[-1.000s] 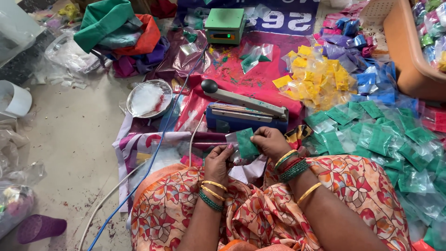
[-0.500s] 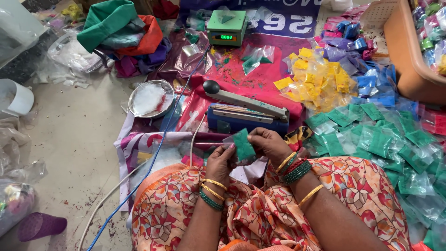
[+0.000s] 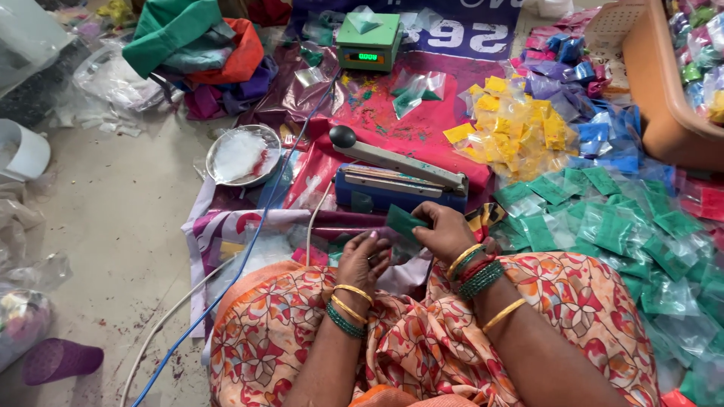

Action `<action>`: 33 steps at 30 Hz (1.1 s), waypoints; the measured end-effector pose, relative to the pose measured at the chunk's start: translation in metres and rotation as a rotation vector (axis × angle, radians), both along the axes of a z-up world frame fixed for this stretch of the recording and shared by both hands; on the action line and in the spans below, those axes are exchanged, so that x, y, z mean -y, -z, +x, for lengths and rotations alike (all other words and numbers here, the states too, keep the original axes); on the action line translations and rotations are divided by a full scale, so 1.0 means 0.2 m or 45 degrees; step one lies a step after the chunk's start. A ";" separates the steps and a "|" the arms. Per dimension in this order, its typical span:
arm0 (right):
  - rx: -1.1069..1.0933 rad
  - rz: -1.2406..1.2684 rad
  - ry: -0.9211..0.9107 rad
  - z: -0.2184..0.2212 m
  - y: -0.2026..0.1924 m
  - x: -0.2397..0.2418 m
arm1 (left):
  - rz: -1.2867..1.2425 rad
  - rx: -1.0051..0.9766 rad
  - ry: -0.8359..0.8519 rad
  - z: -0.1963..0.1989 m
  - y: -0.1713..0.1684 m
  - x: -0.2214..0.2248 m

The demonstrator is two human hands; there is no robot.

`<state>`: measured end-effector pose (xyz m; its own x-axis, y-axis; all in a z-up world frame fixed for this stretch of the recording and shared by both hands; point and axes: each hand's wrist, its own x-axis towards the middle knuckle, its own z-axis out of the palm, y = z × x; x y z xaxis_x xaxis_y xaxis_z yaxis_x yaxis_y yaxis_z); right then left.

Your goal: The person uses a heat sealer to seal small plastic bags filled with colored powders.

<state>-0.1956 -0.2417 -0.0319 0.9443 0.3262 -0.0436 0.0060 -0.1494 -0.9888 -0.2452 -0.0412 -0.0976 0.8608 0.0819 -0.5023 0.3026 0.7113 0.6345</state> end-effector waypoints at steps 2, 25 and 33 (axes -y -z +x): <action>0.023 -0.082 0.030 0.02 -0.02 0.01 | -0.001 -0.029 -0.011 0.03 0.09 -0.02; 0.534 -1.092 0.719 -0.04 -0.54 0.71 | 0.018 -0.171 -0.087 0.05 -0.01 -0.05; 0.190 -1.823 0.342 0.27 -0.45 1.11 | 0.063 -0.038 -0.082 0.22 0.17 0.01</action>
<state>-0.1423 -0.4627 0.0580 0.9931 -0.0935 -0.0710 -0.0930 -0.9956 0.0096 -0.2010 -0.0440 -0.1319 0.8376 0.1620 -0.5217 0.2765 0.6979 0.6607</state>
